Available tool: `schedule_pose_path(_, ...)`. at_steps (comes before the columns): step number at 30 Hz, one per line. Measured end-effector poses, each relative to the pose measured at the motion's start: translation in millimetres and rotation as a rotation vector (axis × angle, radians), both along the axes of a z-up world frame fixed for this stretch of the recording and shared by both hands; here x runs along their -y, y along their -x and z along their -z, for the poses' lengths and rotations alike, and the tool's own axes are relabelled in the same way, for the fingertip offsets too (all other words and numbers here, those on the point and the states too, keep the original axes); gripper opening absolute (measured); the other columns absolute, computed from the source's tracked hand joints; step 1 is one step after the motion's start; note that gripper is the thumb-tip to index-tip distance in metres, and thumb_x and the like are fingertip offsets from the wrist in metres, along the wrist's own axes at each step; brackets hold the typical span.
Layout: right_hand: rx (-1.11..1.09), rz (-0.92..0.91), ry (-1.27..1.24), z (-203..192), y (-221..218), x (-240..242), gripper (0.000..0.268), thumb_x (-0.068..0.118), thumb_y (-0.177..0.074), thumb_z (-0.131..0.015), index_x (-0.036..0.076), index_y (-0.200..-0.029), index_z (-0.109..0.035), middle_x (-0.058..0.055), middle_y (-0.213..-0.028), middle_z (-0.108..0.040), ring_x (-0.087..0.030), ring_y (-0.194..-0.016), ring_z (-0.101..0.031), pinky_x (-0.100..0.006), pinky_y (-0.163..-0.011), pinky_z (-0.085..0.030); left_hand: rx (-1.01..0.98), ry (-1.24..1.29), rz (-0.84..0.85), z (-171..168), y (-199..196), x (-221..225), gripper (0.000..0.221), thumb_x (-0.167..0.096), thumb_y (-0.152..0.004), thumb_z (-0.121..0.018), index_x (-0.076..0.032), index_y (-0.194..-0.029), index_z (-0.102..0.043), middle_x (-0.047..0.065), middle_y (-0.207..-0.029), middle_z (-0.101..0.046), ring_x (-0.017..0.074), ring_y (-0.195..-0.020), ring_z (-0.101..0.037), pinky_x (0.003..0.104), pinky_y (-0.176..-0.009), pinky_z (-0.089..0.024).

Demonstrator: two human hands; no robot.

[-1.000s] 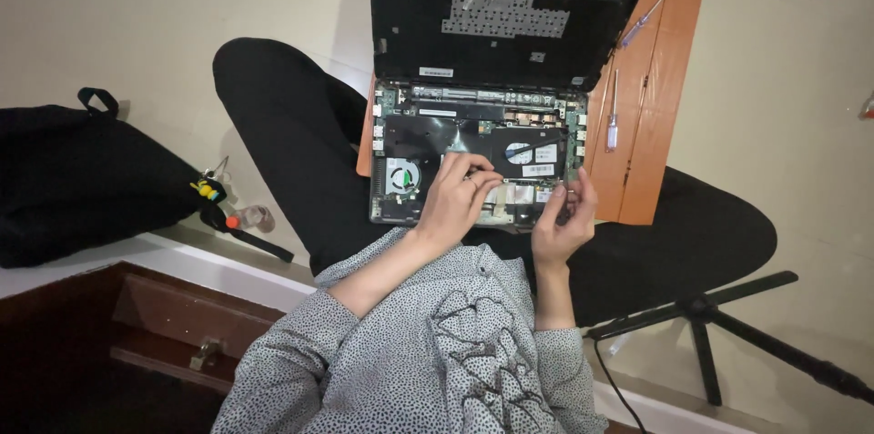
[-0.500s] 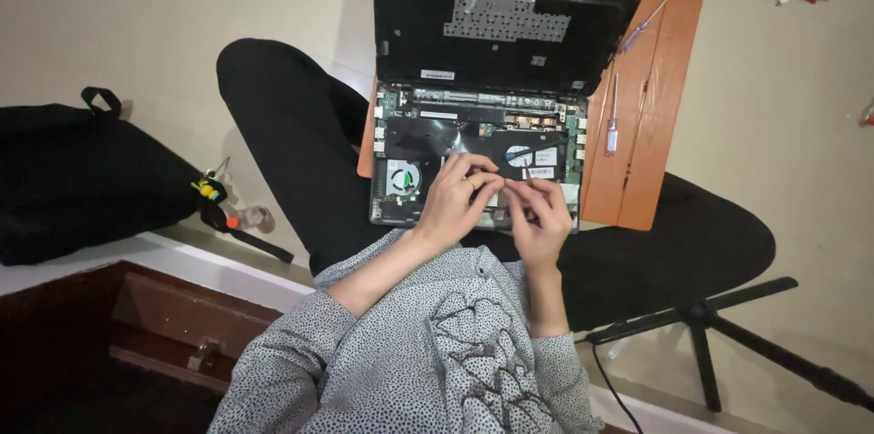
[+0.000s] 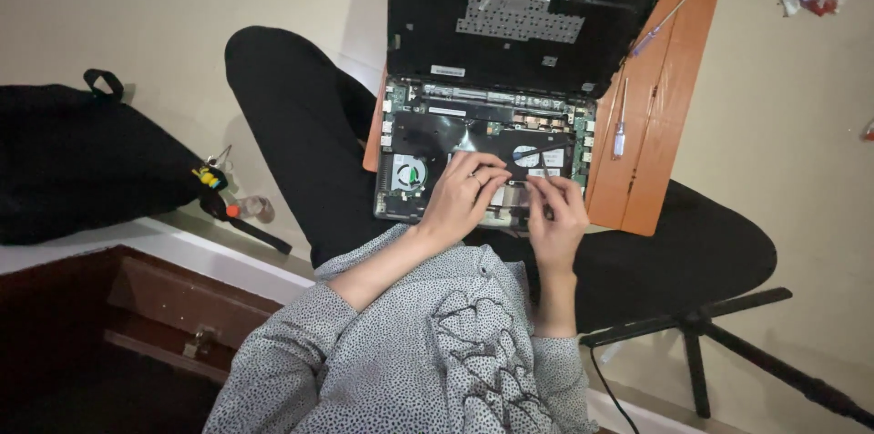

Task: Adjusting and connecting internal ribbon cables and components inside a disassembled laptop.

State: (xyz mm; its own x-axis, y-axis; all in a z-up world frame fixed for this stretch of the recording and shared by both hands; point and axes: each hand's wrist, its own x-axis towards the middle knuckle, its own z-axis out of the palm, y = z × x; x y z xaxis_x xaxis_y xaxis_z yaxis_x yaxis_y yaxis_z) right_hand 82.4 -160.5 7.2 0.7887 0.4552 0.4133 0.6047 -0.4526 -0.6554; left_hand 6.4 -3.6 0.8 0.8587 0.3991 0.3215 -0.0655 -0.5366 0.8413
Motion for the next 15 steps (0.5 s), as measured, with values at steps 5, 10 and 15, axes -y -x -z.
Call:
schedule_pose_path(5, -0.020, -0.058, 0.115, -4, -2, 2, 0.011, 0.000, -0.091, -0.079, 0.005, -0.101, -0.082, -0.010, -0.095, -0.069, -0.027, -0.078, -0.070, -0.035, -0.070, -0.058, 0.019, -0.045, -0.013, -3, 1, 1, 0.009, -0.010, -0.095, -0.067, -0.006, -0.100, -0.074, 0.003, -0.105, -0.067, 0.0243, -0.100, -0.064, 0.037, -0.088, -0.053)
schedule_pose_path(10, 0.045, -0.162, 0.245, -15, -10, -1, 0.015, -0.001, -0.091, -0.077, 0.006, -0.102, -0.082, -0.010, -0.097, -0.068, -0.028, -0.084, -0.069, -0.037, -0.075, -0.058, 0.016, -0.048, -0.011, -5, 2, -1, 0.009, -0.010, -0.095, -0.067, -0.005, -0.100, -0.073, 0.004, -0.105, -0.067, 0.0251, -0.101, -0.064, 0.036, -0.090, -0.053)
schedule_pose_path(15, 0.096, -0.311, 0.326, -2, -27, 9, 0.017, 0.005, -0.092, -0.074, 0.014, -0.104, -0.081, -0.004, -0.099, -0.070, -0.025, -0.086, -0.065, -0.035, -0.080, -0.057, 0.040, -0.057, -0.018, 7, 1, 0, 0.009, -0.010, -0.094, -0.068, -0.004, -0.099, -0.073, 0.004, -0.105, -0.066, 0.0261, -0.101, -0.065, 0.037, -0.090, -0.054)
